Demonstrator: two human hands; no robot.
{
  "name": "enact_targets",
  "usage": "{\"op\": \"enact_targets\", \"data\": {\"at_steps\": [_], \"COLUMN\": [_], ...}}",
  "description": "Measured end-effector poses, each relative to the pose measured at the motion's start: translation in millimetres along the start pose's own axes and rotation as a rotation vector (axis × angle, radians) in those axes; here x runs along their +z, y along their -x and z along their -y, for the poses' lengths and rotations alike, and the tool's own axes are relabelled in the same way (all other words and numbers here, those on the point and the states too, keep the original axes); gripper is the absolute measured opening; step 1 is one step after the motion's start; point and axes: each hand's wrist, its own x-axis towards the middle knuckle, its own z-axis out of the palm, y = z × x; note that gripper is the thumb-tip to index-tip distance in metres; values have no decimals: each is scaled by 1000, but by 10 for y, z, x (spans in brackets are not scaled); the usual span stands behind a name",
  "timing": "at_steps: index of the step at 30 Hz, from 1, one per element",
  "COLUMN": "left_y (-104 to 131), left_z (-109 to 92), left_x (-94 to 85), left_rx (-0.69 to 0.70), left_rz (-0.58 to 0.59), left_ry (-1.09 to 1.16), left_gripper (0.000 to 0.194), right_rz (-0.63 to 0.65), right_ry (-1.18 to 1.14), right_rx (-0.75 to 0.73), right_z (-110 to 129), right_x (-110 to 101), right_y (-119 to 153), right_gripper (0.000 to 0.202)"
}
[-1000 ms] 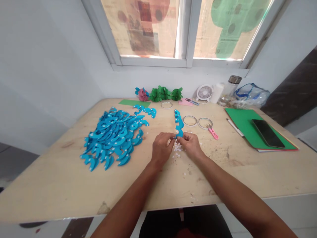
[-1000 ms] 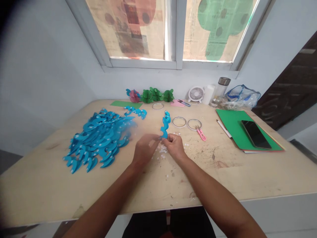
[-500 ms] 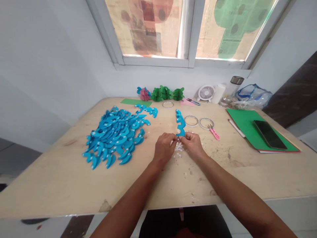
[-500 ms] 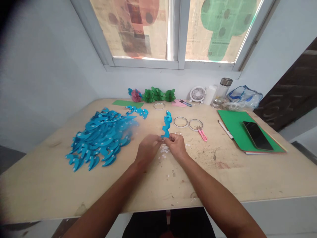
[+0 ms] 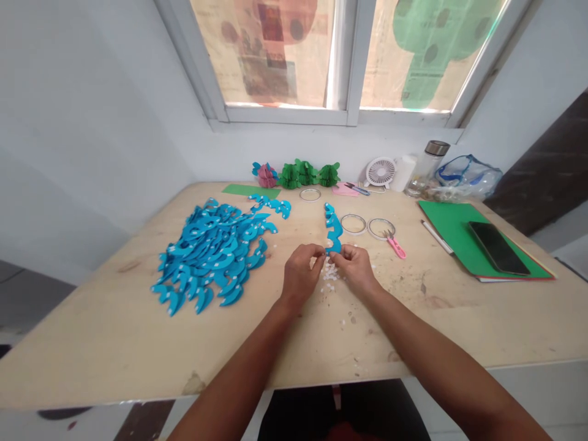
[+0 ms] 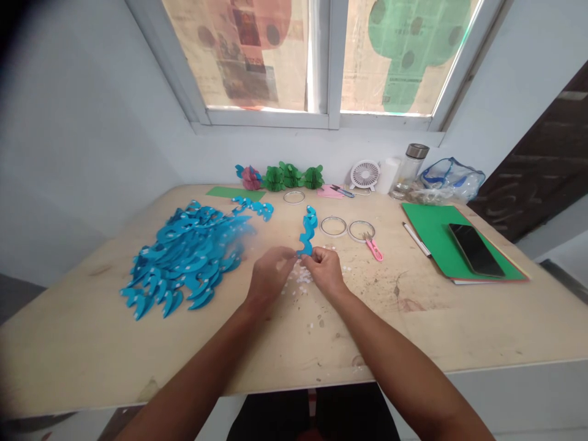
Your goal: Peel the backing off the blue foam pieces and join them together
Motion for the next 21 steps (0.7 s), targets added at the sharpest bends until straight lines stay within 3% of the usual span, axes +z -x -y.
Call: {"op": "enact_targets", "data": {"at_steps": [7,14,21], "left_y": [-13,-31,-75], "left_z": [3,15,3], "left_x": [-29,-61,-108], "left_rx": [-13,20,-132], "left_rz": [100,276,253], "left_ry": [-56,-136,-127], "left_gripper": [11,12,9], "right_rz": [5,-43,-33], "right_ry": [0,-65,-91], "right_rx": [-6,47,84], "right_z": [8,53,91], "right_x": [15,-15,-3], "right_y": [18,-1,12], "right_gripper": [28,27,25]}}
